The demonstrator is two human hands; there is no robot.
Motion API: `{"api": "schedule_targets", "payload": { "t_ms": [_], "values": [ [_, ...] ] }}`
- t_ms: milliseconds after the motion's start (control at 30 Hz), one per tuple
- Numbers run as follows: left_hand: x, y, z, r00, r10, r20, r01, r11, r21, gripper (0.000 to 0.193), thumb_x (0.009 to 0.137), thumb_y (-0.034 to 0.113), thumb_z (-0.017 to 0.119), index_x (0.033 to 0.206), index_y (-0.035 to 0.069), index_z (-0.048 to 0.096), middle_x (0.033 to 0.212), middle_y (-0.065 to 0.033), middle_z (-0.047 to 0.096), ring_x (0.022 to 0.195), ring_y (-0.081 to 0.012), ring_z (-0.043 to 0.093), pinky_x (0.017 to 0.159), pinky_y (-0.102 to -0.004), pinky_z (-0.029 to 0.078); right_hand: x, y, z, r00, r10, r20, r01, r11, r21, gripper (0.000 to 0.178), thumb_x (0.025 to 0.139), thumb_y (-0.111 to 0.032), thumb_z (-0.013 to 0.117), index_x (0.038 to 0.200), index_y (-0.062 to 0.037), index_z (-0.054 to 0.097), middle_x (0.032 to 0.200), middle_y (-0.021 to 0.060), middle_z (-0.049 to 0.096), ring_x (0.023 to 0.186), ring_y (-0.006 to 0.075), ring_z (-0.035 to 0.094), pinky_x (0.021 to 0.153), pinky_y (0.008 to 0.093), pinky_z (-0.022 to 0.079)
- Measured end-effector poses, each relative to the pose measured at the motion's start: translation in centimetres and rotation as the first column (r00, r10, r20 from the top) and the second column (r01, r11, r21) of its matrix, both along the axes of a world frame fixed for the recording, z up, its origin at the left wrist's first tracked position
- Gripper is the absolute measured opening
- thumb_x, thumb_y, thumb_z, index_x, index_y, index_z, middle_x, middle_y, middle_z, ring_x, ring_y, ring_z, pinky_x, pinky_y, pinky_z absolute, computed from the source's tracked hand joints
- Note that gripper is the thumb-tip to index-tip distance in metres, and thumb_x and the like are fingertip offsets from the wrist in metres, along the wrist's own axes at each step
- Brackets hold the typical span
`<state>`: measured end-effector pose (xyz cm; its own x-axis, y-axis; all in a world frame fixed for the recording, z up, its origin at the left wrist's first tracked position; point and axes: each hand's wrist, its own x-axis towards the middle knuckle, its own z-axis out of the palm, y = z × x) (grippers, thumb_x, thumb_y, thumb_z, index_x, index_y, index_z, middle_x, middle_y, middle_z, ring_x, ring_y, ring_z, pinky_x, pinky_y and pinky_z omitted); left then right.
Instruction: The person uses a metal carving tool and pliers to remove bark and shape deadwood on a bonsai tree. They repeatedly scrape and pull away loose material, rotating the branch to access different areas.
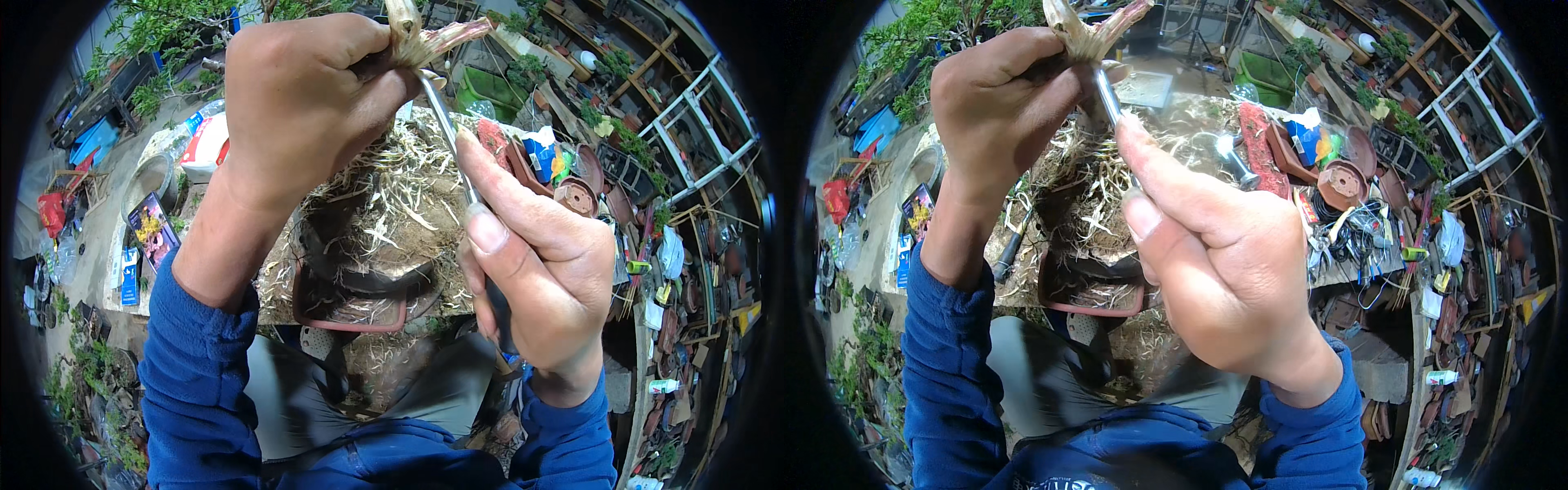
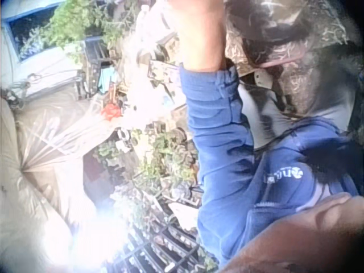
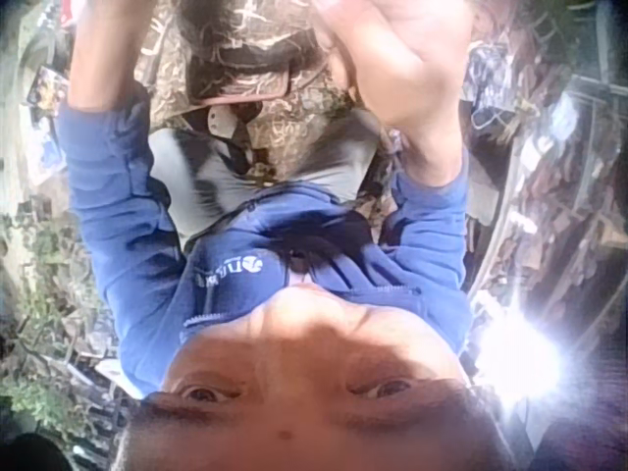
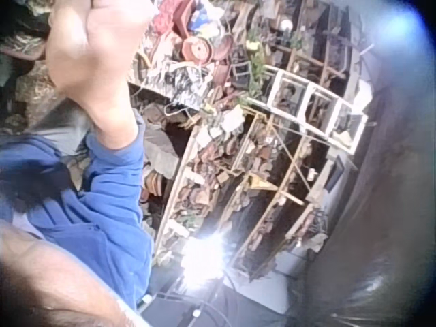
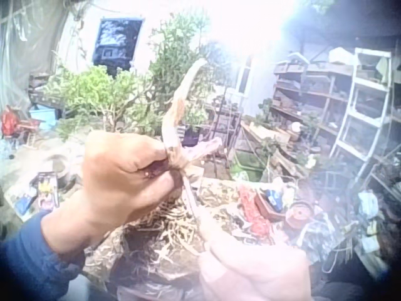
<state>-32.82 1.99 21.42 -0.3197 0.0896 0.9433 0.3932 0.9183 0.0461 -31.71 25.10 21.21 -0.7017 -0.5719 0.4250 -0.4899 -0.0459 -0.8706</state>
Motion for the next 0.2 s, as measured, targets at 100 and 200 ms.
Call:
{"api": "schedule_targets", "payload": {
  "t_ms": [100, 200],
  "values": [
    [-0.2, 0.0, -0.3, 1.000, -0.004, -0.025, 0.005, 0.998, 0.055, 0.025, 0.070, 0.015, 0.088, 0.092, 0.008, 0.079, 0.075, -0.0132, 0.070, 0.064, -0.0303, 0.069, 0.057, -0.0356, 0.053, -0.4, 0.8, -0.9, 1.000, 0.018, 0.016, -0.019, 1.000, 0.019, 0.044, 0.104, -0.001, 0.057, 0.146, 0.0123, 0.053, 0.073, 0.0057, 0.062, 0.053, 0.0081, 0.050, 0.045, 0.0219, 0.040],
    [-0.5, -0.4, -0.6, 0.997, -0.016, -0.072, 0.016, 1.000, -0.004, 0.030, 0.068, 0.013, 0.089, 0.096, 0.007, 0.079, 0.078, -0.0133, 0.072, 0.067, -0.0299, 0.071, 0.059, -0.0355, 0.055, 5.1, 4.2, -3.5, 0.998, -0.037, 0.052, 0.033, 0.997, 0.074, 0.044, 0.105, -0.001, 0.056, 0.147, 0.0122, 0.052, 0.073, 0.0054, 0.062, 0.053, 0.0080, 0.050, 0.045, 0.0221, 0.041]
  ]
}}
